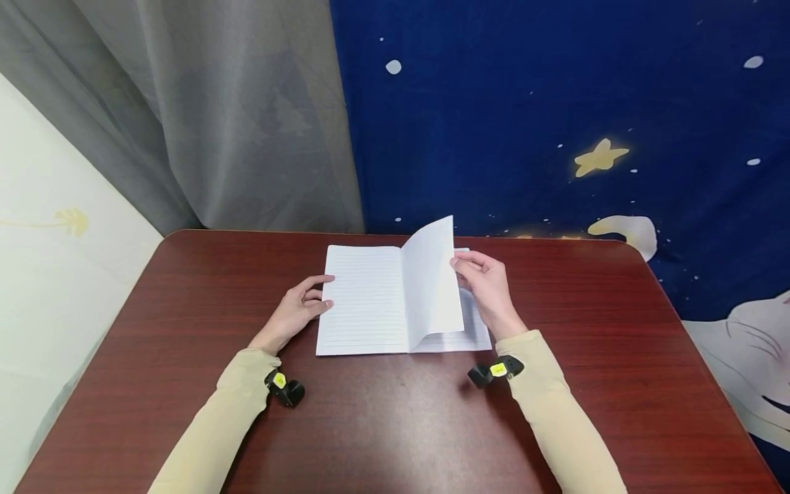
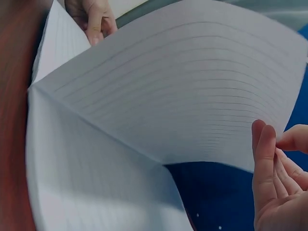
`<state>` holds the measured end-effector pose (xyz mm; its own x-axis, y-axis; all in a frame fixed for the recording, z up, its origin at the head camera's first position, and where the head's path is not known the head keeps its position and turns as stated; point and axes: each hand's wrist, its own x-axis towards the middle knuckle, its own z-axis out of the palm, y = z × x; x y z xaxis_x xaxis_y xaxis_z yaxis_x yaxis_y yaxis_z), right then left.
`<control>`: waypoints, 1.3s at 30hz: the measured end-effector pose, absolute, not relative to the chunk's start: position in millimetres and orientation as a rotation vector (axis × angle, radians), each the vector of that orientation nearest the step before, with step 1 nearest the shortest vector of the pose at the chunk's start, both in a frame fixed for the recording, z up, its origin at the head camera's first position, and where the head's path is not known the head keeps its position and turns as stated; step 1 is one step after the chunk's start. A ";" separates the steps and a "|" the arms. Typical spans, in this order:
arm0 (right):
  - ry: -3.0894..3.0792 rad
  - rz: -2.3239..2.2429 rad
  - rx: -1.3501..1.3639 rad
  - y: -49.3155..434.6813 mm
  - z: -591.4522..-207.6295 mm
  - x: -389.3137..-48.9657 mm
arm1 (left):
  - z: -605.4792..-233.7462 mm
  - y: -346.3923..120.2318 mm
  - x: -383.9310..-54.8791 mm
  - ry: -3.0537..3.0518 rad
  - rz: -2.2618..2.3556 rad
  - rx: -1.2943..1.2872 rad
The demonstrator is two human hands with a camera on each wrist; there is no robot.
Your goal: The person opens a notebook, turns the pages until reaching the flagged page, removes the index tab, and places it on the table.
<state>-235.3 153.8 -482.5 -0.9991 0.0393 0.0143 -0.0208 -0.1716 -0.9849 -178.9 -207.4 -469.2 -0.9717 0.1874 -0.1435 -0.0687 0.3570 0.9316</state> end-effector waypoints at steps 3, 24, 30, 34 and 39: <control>-2.044 2.363 0.016 138.2 -458.8 -226.0 | -469.8 -208.0 -178.6 2.390 1.662 0.108; -2.189 2.387 0.129 48.2 -409.9 -201.4 | -469.9 -207.9 -179.4 2.379 1.673 0.107; -2.263 2.352 0.145 30.4 -419.0 -198.3 | -470.3 -207.8 -179.3 2.379 1.682 0.110; -2.233 2.380 0.117 21.9 -425.3 -198.7 | -470.5 -208.0 -179.3 2.384 1.682 0.103; -2.198 2.403 0.115 14.3 -431.0 -199.8 | -470.5 -208.5 -179.7 2.371 1.703 0.108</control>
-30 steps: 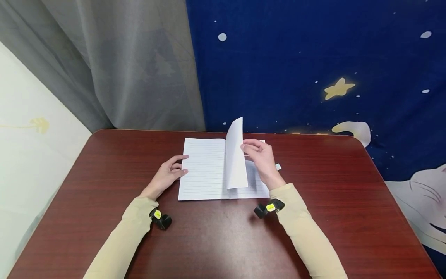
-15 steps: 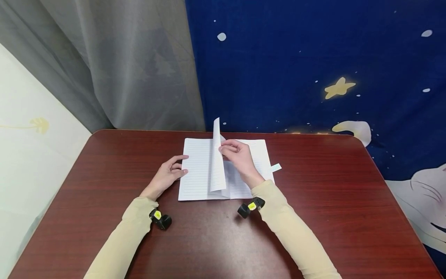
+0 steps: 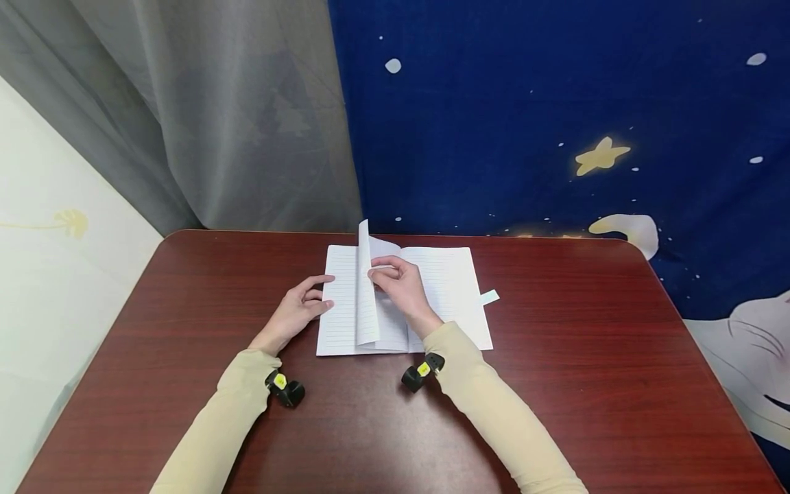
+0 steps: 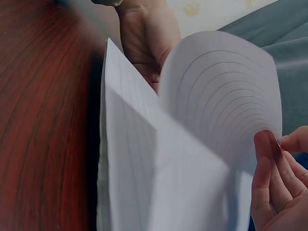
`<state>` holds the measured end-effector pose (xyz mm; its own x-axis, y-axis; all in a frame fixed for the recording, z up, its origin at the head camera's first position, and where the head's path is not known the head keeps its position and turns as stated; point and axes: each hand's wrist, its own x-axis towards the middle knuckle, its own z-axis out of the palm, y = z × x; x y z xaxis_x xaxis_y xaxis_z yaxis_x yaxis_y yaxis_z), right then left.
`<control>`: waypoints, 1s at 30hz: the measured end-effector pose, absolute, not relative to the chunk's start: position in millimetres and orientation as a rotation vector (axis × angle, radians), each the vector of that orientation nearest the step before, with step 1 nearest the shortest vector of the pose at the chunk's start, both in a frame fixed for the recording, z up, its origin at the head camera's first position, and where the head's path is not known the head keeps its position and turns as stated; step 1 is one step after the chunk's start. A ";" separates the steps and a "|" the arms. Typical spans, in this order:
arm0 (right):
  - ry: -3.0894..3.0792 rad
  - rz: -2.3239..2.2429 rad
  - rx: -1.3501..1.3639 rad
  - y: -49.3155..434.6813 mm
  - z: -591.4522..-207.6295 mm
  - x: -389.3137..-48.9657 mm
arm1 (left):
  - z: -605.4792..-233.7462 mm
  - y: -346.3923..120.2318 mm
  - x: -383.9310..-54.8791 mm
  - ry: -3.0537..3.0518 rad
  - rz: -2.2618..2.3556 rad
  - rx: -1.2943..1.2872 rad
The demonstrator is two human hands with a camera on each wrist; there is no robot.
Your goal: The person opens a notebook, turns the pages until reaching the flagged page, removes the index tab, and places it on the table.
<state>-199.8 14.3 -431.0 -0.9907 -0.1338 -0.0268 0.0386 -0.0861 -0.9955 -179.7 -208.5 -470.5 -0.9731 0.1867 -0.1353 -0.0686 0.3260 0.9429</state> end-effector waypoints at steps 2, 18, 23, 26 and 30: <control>2.052 -2.215 -0.113 11.7 -433.4 -199.5 | -470.4 -208.6 -179.4 2.362 1.710 0.111; 2.047 -2.100 -0.138 2.1 -461.6 -200.1 | -468.7 -208.0 -179.7 2.355 1.702 0.097; 2.028 -2.100 -0.165 2.5 -464.6 -200.9 | -468.3 -205.9 -180.0 2.322 1.755 0.072; 2.011 -2.094 -0.166 2.9 -465.4 -200.6 | -469.7 -204.5 -180.4 2.270 1.820 0.061; 1.986 -2.089 -0.191 3.5 -467.0 -200.2 | -472.5 -203.6 -181.4 2.200 1.893 0.041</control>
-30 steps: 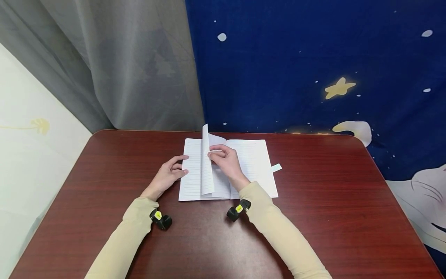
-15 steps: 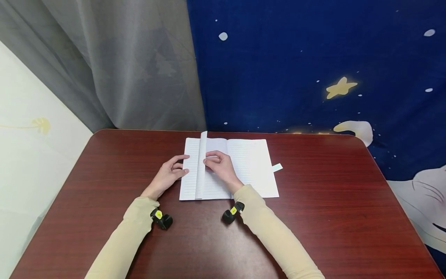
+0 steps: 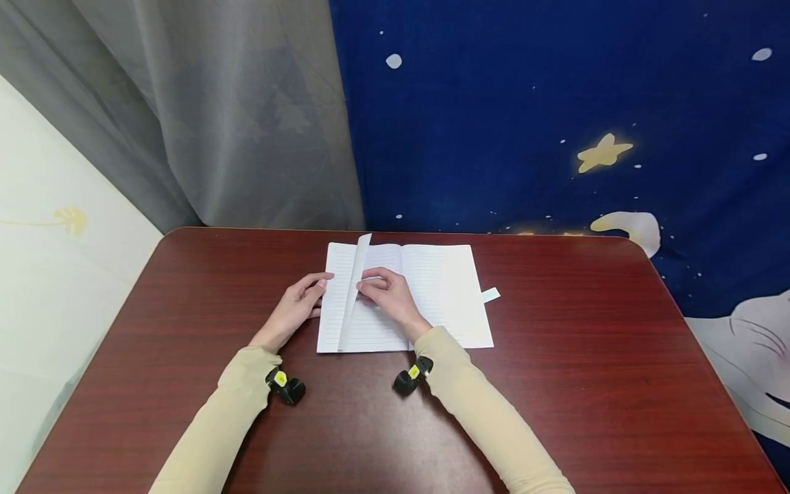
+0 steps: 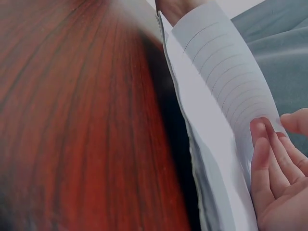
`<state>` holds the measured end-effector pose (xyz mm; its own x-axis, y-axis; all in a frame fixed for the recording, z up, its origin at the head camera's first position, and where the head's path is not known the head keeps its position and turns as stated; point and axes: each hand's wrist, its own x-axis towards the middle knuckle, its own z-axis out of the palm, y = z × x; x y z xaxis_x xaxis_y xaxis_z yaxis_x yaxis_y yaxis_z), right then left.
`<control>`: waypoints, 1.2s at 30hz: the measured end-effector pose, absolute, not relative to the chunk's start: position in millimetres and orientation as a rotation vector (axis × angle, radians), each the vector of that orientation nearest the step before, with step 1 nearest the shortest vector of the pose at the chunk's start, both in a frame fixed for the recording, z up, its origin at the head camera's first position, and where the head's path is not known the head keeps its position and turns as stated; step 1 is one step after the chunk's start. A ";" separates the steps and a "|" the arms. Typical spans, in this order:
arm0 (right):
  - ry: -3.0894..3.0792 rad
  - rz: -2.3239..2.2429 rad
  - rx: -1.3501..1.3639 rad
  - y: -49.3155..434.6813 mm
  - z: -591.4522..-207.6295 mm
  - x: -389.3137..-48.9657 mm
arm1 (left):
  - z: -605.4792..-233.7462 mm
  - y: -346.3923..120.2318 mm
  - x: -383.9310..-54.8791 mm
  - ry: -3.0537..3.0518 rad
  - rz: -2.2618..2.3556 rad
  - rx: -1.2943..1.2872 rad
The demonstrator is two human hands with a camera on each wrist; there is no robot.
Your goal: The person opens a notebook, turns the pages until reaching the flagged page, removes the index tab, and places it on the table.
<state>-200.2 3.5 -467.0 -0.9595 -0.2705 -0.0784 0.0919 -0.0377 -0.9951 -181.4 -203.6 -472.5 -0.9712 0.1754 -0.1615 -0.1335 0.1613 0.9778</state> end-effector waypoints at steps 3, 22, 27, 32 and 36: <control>1.970 -2.080 -0.240 4.4 -467.4 -200.2 | -472.5 -203.5 -181.8 2.196 1.903 0.012; 1.969 -2.053 -0.309 14.5 -465.2 -194.5 | -473.2 -205.7 -181.2 2.349 1.746 0.047; 1.960 -2.083 -0.277 24.3 -461.9 -190.3 | -473.1 -206.0 -181.0 2.338 1.747 0.057; 1.941 -2.127 -0.250 35.0 -458.2 -186.8 | -472.6 -206.9 -180.3 2.319 1.777 0.091; 1.931 -2.159 -0.224 44.6 -456.2 -185.2 | -471.6 -207.9 -179.2 2.320 1.779 0.116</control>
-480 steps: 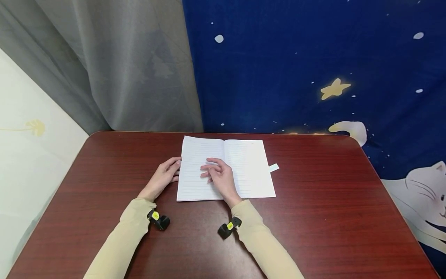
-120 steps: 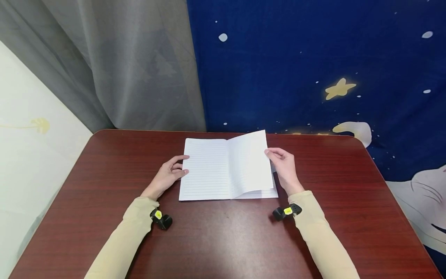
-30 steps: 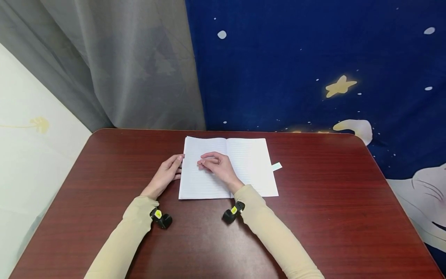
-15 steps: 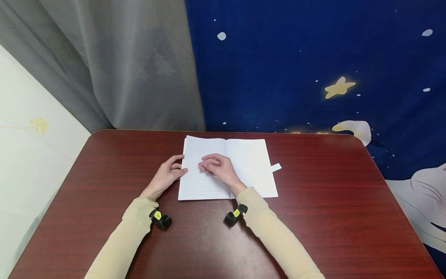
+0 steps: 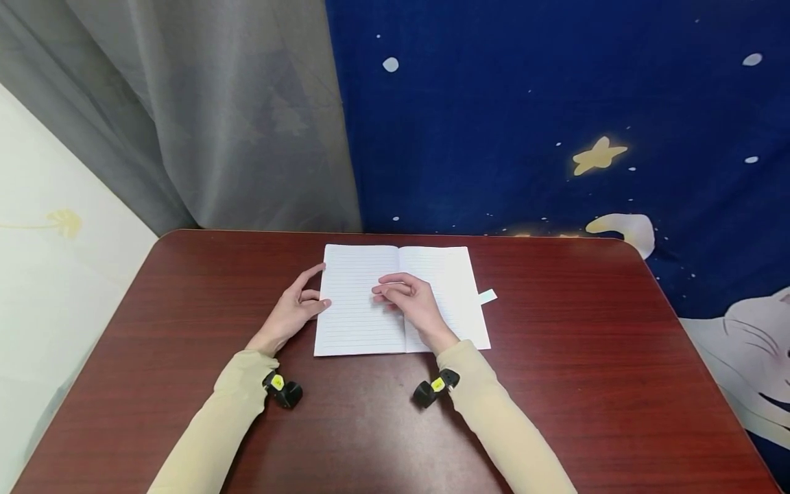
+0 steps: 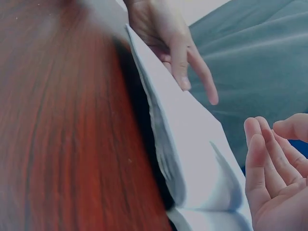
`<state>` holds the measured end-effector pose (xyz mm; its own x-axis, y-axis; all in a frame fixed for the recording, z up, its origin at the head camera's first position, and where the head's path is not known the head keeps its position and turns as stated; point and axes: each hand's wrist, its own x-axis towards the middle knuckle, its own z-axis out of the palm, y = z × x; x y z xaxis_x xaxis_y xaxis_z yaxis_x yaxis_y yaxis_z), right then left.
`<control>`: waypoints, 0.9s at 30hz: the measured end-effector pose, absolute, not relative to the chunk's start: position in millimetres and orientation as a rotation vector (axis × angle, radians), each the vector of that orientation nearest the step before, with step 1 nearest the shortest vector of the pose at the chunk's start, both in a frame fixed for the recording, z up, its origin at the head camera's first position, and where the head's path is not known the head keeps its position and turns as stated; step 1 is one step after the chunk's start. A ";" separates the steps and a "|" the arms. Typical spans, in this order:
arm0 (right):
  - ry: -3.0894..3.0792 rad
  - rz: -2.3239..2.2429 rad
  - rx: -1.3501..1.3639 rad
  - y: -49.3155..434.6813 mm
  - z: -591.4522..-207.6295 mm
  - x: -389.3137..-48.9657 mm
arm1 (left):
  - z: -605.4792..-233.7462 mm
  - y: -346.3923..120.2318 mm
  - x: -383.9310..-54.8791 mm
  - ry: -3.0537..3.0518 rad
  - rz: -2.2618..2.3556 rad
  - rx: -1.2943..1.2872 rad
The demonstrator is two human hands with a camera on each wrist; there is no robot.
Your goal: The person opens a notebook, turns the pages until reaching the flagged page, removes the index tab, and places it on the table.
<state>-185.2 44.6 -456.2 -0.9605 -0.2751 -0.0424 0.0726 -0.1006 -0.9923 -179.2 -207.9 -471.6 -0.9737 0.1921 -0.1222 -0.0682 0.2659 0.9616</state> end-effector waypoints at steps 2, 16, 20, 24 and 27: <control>1.932 -2.172 -0.209 50.6 -455.3 -184.8 | -471.6 -208.7 -178.8 2.343 1.750 0.119; 2.036 -2.221 -0.060 95.9 -454.5 -186.9 | -436.9 -198.1 -166.0 2.413 1.626 0.101; 2.125 -2.193 -0.041 107.8 -456.6 -186.1 | -433.4 -196.2 -164.2 2.417 1.615 0.097; 2.292 -2.097 -0.053 118.4 -451.1 -179.3 | -434.7 -197.3 -165.0 2.409 1.622 0.099; 2.401 -1.999 -0.079 127.0 -449.5 -175.1 | -435.6 -198.4 -165.7 2.405 1.626 0.107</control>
